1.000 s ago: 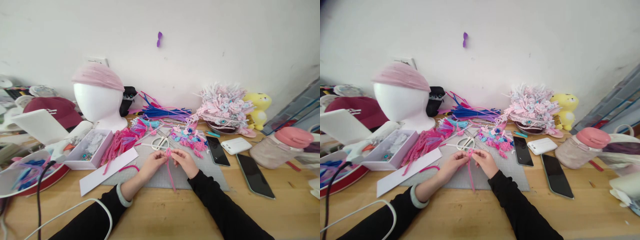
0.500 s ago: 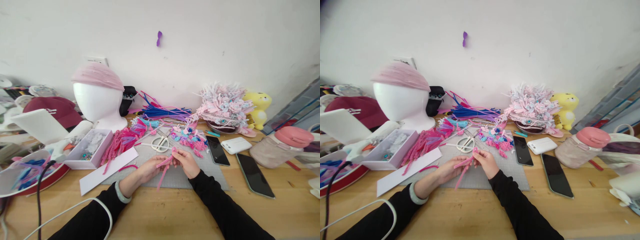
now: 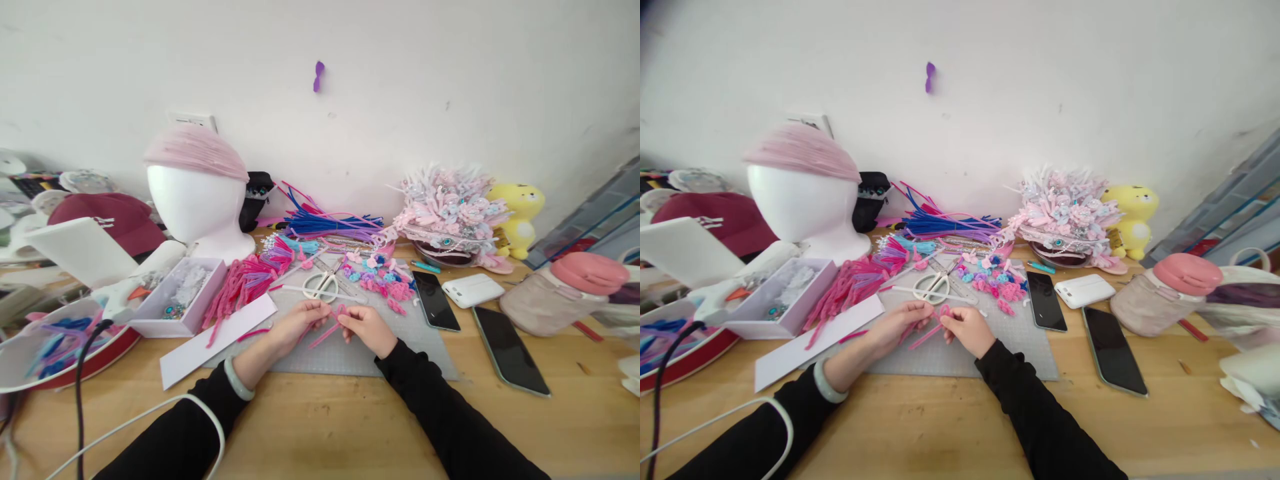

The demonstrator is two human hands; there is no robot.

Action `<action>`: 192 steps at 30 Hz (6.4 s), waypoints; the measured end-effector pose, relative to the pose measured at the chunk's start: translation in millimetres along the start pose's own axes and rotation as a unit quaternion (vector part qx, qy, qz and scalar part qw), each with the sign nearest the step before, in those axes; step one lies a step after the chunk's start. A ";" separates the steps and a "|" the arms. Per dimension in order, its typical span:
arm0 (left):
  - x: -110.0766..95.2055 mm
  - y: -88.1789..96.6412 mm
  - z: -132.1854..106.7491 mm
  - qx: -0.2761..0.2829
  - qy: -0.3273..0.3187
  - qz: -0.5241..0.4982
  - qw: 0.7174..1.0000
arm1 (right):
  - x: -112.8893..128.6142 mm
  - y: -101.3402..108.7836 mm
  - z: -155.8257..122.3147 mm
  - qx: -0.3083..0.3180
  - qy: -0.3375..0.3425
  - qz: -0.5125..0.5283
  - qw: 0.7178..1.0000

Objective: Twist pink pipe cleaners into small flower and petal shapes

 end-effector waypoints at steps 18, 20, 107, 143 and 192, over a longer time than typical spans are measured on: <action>13.2 -27.5 -5.5 0.000 -0.013 -0.187 0.982 | 2.1 3.6 -0.5 -0.029 0.036 0.031 0.998; 10.6 -29.7 -5.4 0.008 -0.024 -0.181 0.983 | 2.9 3.8 -1.2 -0.031 0.038 0.031 0.998; -38.0 -13.7 -13.6 0.006 -0.251 0.404 0.879 | 4.5 6.1 -4.6 -0.014 -0.004 0.006 1.000; -23.4 -9.8 -5.2 0.054 -0.047 0.208 0.976 | 26.9 1.2 -17.4 -0.087 0.116 -0.139 0.980; -5.1 -8.6 2.4 0.033 -0.042 0.036 0.998 | 14.8 -3.1 -10.4 0.010 0.019 0.083 0.996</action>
Point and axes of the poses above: each hand's wrist, its own z-axis towards the middle knuckle, its own y-axis out of the back of the hand, x = y × z, the point moved 9 cm from there along z, towards the middle knuckle, and after that the axes turned 9 degrees about -y, right-handed, at the moved point
